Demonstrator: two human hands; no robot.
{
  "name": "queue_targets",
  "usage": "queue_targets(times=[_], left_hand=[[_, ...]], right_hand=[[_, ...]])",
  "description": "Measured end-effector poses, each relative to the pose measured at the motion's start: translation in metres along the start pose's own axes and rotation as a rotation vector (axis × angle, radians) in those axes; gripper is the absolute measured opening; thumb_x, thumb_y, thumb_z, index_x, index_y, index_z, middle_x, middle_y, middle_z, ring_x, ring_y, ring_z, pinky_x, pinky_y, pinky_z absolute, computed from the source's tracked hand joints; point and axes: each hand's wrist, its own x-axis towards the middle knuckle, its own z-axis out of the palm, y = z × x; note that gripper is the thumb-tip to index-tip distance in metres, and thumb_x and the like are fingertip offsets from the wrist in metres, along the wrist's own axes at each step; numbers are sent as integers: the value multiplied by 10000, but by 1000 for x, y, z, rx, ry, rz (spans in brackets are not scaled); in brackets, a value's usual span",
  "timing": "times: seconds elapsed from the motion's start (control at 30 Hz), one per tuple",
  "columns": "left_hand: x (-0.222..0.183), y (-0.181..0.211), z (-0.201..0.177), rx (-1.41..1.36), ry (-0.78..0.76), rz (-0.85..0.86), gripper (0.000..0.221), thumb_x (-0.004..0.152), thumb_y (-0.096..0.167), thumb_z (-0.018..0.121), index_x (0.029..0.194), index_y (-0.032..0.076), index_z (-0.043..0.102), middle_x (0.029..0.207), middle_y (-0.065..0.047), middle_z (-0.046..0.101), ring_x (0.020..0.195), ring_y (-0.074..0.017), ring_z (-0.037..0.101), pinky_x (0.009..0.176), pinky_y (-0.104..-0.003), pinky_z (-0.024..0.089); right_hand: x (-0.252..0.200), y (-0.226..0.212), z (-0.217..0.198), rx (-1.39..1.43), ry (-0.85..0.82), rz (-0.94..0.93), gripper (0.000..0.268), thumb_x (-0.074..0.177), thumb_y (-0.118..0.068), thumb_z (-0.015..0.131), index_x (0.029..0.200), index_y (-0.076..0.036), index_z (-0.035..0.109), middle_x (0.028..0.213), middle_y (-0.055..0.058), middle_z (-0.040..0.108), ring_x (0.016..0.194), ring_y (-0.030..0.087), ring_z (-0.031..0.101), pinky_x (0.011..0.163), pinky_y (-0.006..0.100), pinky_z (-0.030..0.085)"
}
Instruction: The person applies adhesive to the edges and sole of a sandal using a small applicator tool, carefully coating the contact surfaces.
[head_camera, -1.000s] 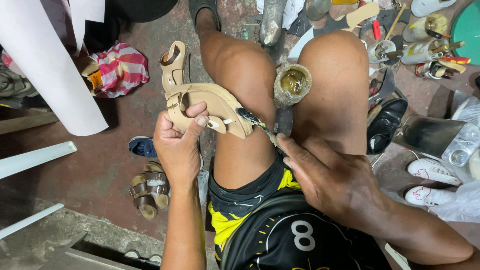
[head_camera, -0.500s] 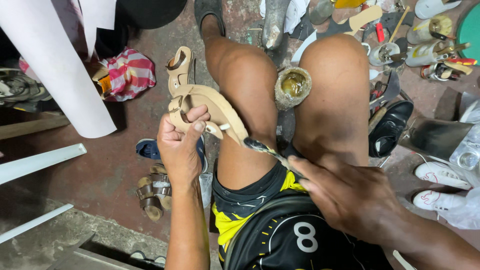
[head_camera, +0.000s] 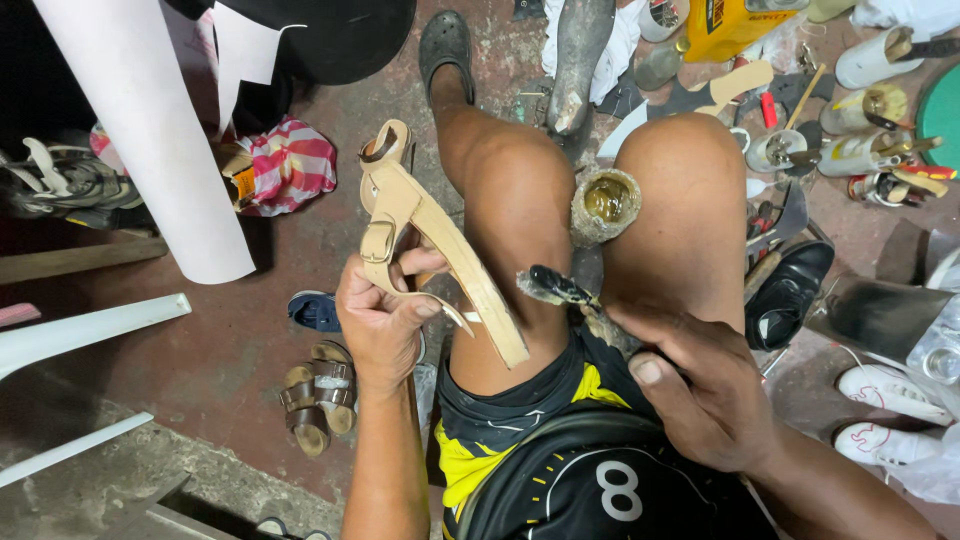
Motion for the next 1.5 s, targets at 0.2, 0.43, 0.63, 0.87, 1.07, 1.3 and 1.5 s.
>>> queue_targets(times=[0.2,0.43,0.63,0.87,1.07,1.3,1.5], left_hand=[[3,-5,-12,5,128,-57,444,874,191,886,1111,20,551,1162,-231,728,1038,-300,734,1009,-444,585],[0,-2,-33,31,158,-64,397,895,140,874,1071,25,538,1182,-235,712,1050,-289,729,1016,-459,591],[1,-3,-31,131,176,-91,401,878,143,868,1069,27,535,1165,-246,727,1026,-286,739,991,-437,583],[2,-7,-25,73,170,-86,409,884,149,857,1137,-4,573,1168,-223,726,1034,-279,735,1005,-442,589],[17,-5,-14,-29,175,-92,373,898,151,826,1149,13,588,1161,-207,720,1025,-261,710,1008,-416,552],[32,-6,-6,-73,316,-171,252,934,156,770,1073,43,593,1178,-186,722,1046,-230,710,1002,-381,549],[36,-1,3,-40,308,-173,229,969,129,765,1084,18,601,1208,-187,720,1019,-194,694,990,-347,534]], right_hand=[[-2,-9,-22,-166,70,236,310,924,-147,631,1183,22,654,1098,181,742,819,238,748,735,304,559],[42,-62,-90,-698,44,286,293,801,-137,762,1090,-97,740,761,101,675,589,266,640,527,369,466],[90,-40,-69,-706,-156,-154,144,955,-192,659,866,-81,636,761,62,623,638,270,647,506,392,475],[157,5,-34,-977,-629,-59,133,788,-220,660,703,-132,711,739,155,708,707,337,710,611,479,536],[147,8,-93,-908,-590,223,246,872,-380,677,875,-165,798,826,131,758,791,361,719,734,498,569],[73,-1,-104,-616,-214,452,292,882,-263,719,1163,-258,799,928,41,788,788,214,766,703,360,588],[24,24,-99,-78,-231,37,218,902,-170,681,1105,-157,760,1015,39,822,854,187,767,727,317,624]])
